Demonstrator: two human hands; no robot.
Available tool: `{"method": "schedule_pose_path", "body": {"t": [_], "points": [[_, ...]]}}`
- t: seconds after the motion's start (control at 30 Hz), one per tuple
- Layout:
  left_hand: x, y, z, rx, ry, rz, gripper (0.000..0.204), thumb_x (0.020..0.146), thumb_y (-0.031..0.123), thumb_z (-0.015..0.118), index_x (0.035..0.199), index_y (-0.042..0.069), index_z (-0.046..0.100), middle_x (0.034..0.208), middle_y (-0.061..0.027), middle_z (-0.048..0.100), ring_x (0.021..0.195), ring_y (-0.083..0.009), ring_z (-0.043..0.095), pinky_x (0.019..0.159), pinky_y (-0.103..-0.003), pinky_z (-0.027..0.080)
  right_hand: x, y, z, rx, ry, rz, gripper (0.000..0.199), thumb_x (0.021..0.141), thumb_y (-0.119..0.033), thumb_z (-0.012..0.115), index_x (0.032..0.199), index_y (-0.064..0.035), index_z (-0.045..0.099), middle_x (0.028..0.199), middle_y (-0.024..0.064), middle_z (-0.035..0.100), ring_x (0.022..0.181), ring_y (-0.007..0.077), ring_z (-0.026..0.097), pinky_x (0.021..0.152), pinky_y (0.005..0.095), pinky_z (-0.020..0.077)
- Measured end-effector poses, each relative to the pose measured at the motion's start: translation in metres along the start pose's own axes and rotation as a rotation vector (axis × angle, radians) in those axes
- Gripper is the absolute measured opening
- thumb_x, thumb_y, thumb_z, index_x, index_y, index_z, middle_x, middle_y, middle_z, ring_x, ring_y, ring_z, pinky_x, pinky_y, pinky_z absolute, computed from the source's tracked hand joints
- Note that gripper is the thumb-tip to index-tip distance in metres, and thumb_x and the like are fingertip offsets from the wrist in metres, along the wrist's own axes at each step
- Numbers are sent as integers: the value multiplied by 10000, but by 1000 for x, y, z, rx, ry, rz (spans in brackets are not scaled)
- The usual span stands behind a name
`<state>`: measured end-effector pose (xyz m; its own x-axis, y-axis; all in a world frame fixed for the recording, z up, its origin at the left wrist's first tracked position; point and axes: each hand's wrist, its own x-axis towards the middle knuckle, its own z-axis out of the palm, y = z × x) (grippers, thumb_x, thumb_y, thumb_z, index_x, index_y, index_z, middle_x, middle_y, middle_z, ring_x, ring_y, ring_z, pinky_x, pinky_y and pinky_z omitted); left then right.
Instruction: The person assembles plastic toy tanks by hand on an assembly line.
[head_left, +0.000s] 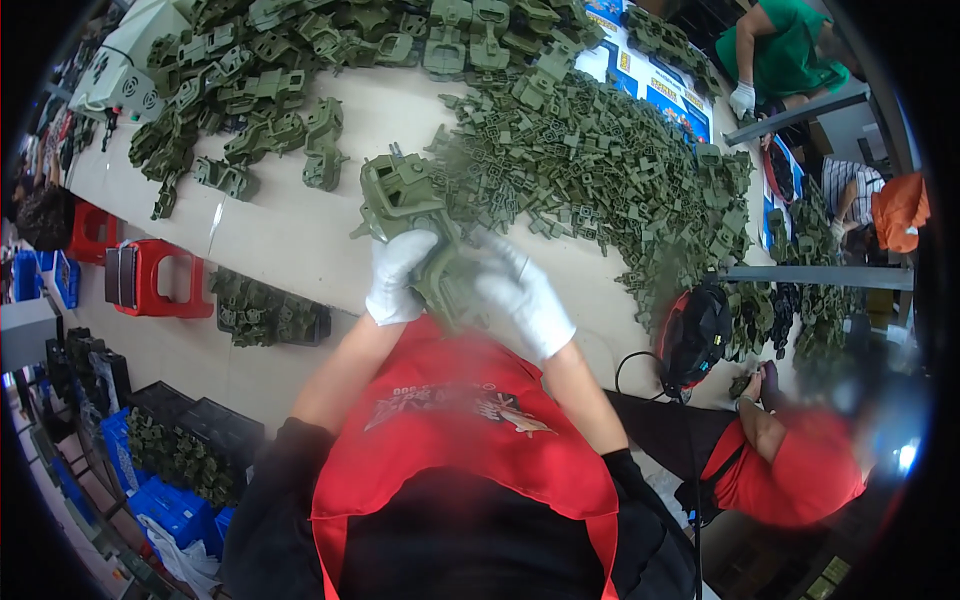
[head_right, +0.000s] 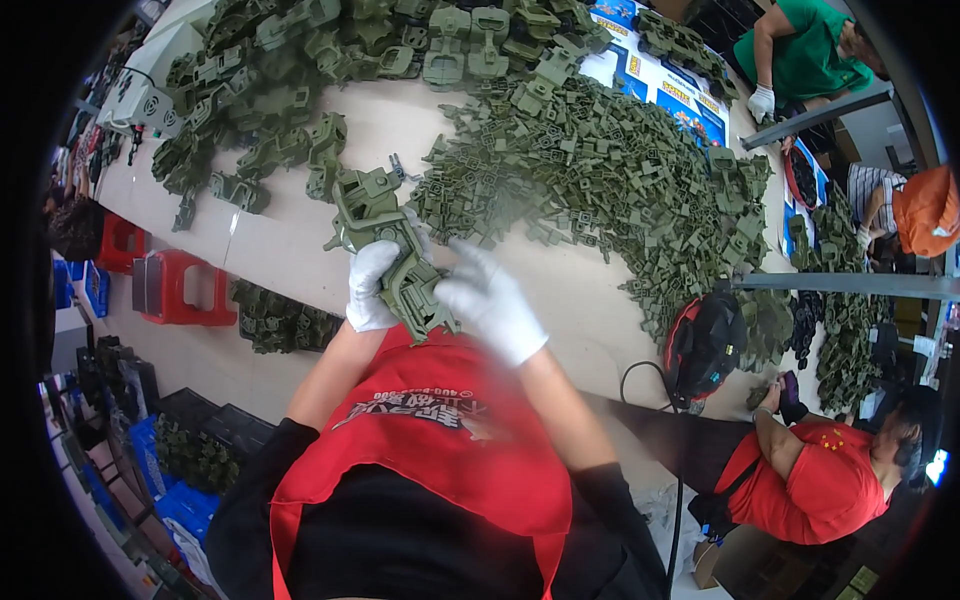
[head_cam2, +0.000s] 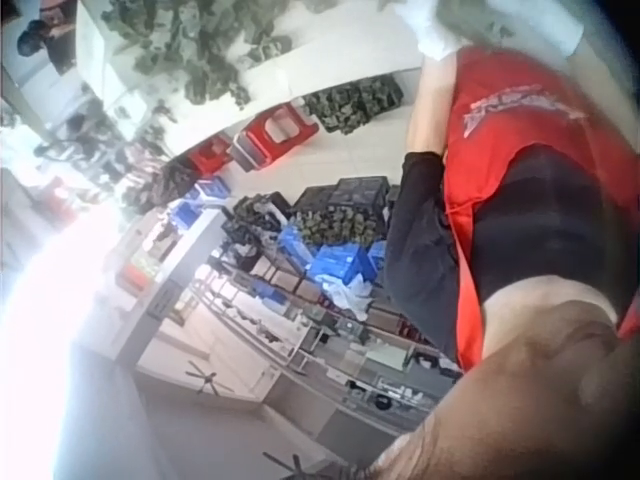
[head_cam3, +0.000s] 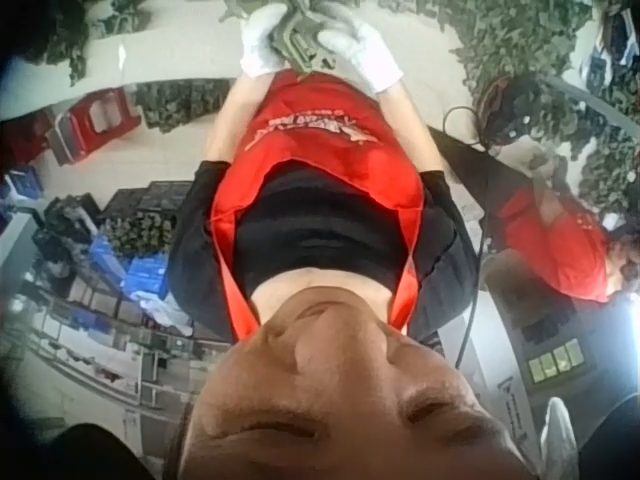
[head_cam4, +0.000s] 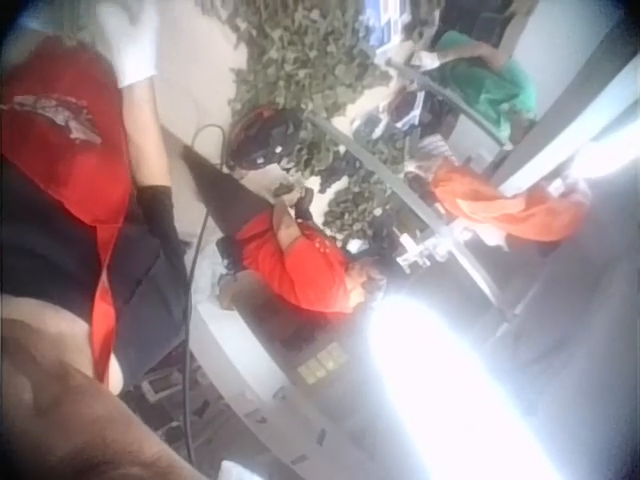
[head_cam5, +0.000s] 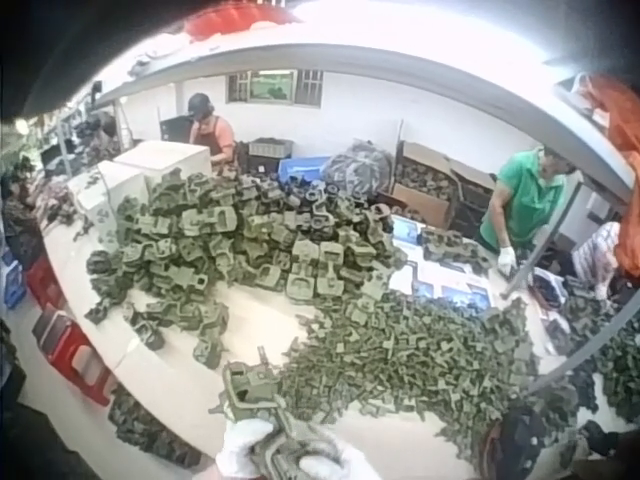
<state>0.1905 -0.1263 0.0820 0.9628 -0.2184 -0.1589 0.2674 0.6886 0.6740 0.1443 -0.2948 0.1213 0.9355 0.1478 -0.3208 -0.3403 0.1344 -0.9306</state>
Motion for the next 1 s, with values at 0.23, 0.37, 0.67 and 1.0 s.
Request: {"method": "schedule_pose_path", "body": {"t": [0.23,0.37,0.67,1.0], "points": [[-6,0,13,25,30,126,510,766,158,640,1222,1,474,1005,-112,589,884,-232,594,804,-363,520,-14,-17,24,-118,128,31,592,890,-178,670,1391,15,421,1051,74,625,905,96,564,806,243,468],[-19,3,18,108,63,151,494,817,206,611,1236,-16,472,1059,-125,586,934,-223,598,834,-353,514,-13,-7,12,79,-26,39,583,880,-153,675,1384,12,432,1027,65,625,913,96,571,808,244,475],[-46,94,48,1594,-407,473,520,674,210,800,1120,25,607,987,-180,647,880,-311,649,789,-389,515,-17,-48,-34,-1023,-137,-338,573,560,-219,858,1093,-101,683,985,91,668,870,250,645,793,342,518],[-51,41,24,1415,-494,-239,867,598,376,830,1283,-49,512,1208,-237,597,1118,-353,586,985,-387,441,-30,-23,-44,-508,-278,-156,575,551,-120,880,1076,-60,655,1108,77,676,1033,212,639,929,318,481]]}}
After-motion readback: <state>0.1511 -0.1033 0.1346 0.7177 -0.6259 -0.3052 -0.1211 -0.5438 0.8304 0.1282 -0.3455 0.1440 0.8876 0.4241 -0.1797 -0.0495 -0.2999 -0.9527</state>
